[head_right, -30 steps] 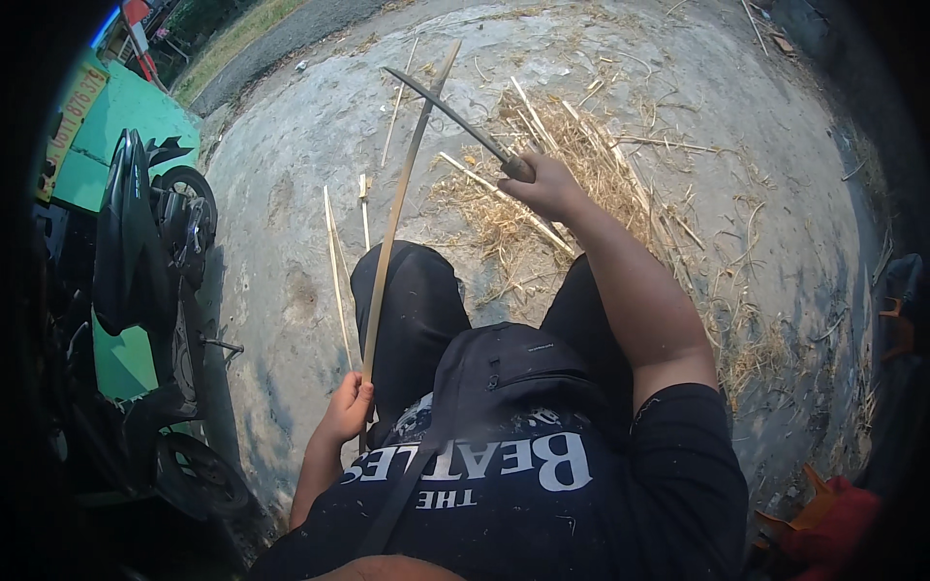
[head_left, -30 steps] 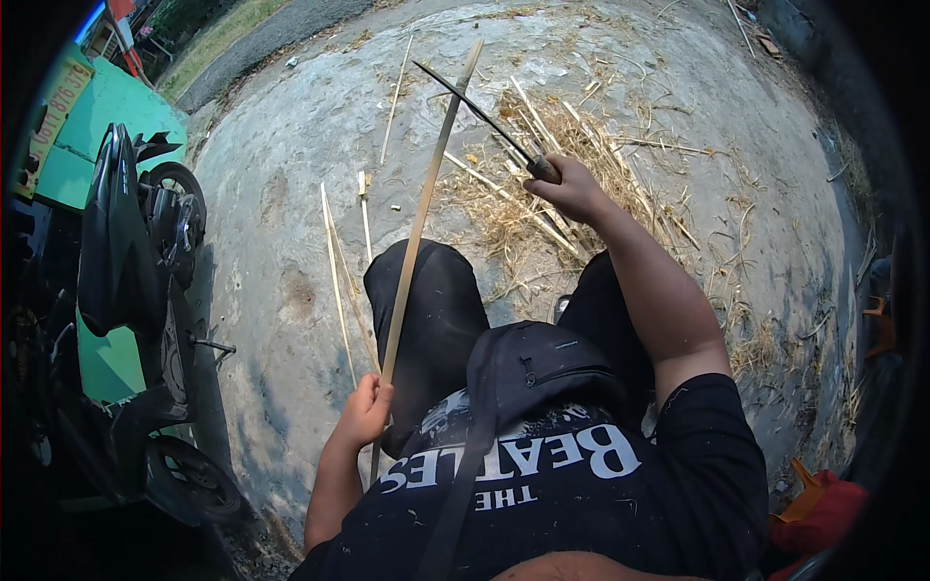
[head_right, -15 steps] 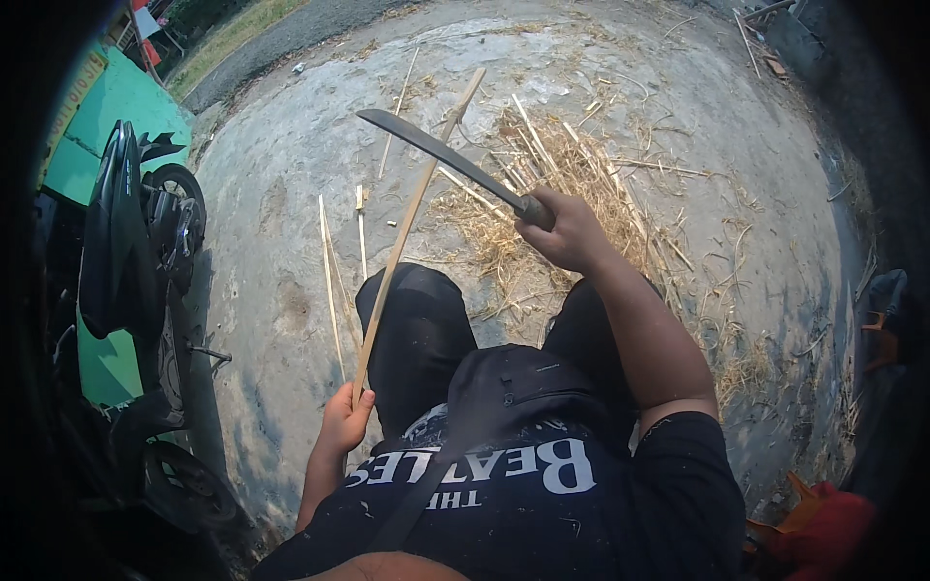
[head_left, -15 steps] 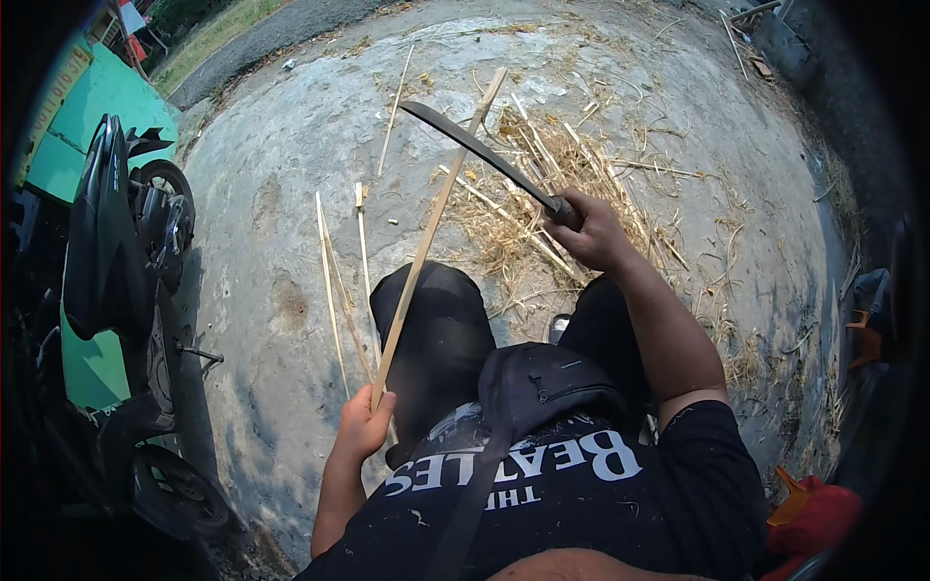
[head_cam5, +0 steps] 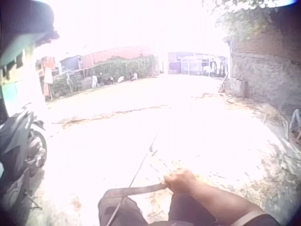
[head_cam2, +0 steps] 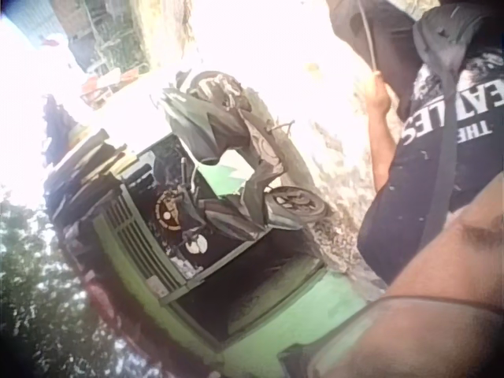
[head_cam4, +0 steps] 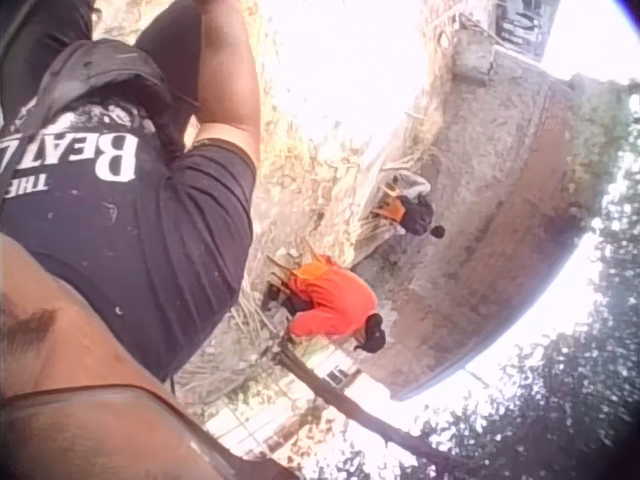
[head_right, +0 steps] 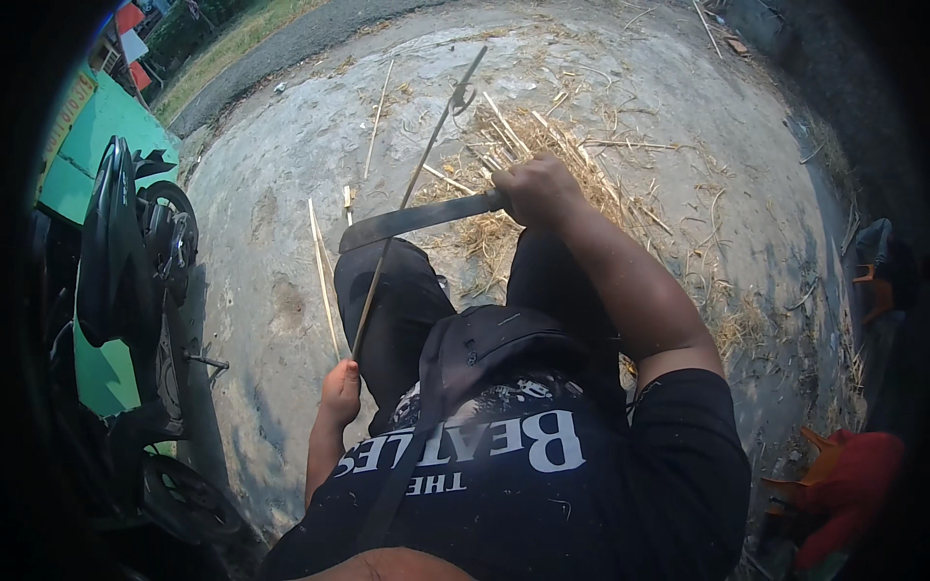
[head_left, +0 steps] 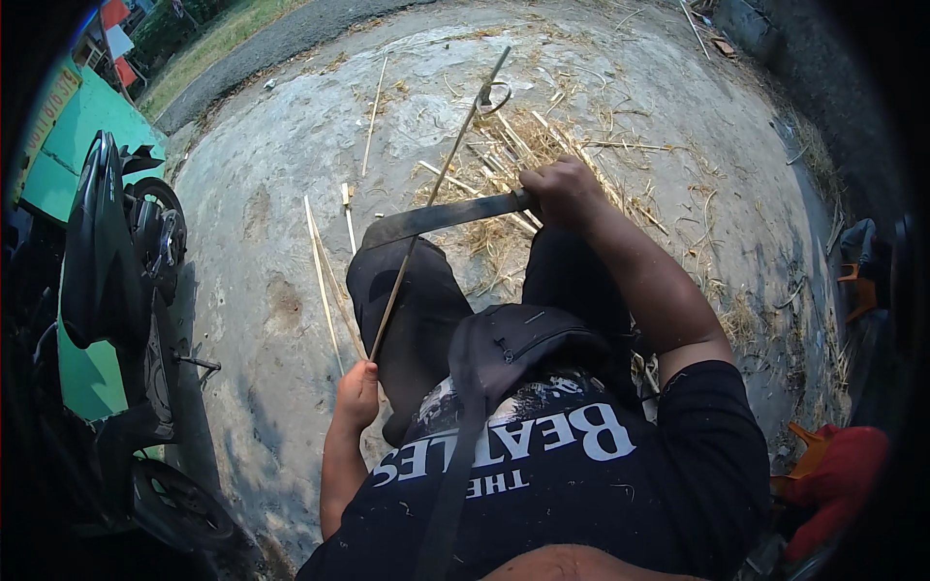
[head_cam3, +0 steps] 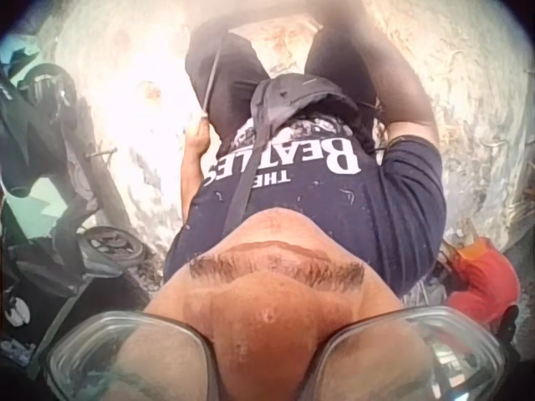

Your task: The person whittles bamboo sticks using a machete by scraping along the length of a stick, setting it down to pick up another bamboo stick, and shaving it with the machete.

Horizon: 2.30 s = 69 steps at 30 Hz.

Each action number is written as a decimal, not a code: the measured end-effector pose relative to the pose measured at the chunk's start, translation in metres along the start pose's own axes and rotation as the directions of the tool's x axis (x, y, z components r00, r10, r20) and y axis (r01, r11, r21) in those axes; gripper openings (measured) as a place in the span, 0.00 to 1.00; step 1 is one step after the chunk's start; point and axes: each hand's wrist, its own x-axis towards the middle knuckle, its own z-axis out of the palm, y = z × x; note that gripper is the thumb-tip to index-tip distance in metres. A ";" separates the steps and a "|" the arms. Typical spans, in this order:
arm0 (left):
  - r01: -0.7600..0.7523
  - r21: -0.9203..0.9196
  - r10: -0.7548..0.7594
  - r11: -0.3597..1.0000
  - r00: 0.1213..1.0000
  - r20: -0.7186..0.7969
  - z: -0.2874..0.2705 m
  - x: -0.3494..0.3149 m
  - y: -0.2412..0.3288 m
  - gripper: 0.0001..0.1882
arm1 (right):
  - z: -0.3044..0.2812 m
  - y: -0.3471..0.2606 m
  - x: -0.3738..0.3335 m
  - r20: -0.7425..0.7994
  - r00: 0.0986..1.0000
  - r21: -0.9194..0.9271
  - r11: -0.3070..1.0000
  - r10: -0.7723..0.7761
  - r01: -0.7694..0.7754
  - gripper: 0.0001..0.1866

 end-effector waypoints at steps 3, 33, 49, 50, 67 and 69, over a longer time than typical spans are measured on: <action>0.075 -0.077 -0.075 0.994 0.997 0.003 0.001 -0.023 -0.031 0.27 | 0.009 0.037 0.001 0.064 0.887 0.023 0.888 0.458 -0.460 0.08; 0.431 -0.210 -0.335 0.878 0.865 0.374 -0.019 -0.032 -0.036 0.25 | 0.054 0.003 0.010 0.052 0.900 0.162 0.885 0.433 -0.436 0.10; 0.244 0.014 -0.241 0.970 0.947 0.214 -0.017 -0.030 -0.015 0.22 | 0.053 -0.002 0.002 0.141 0.981 0.044 0.991 -0.131 0.126 0.08; 0.242 0.021 -0.241 0.970 0.946 0.216 -0.015 -0.030 -0.017 0.22 | 0.053 0.019 0.000 0.138 0.983 0.045 0.992 -0.125 0.119 0.08; 0.236 -0.096 -0.221 0.967 0.965 0.145 -0.003 -0.055 -0.035 0.18 | 0.035 0.067 0.016 0.047 0.940 0.199 0.919 0.338 -0.340 0.09; 0.221 -0.110 -0.209 0.969 0.972 0.111 0.002 -0.052 -0.026 0.18 | 0.039 0.059 0.023 0.298 0.894 0.615 0.649 0.333 -0.447 0.08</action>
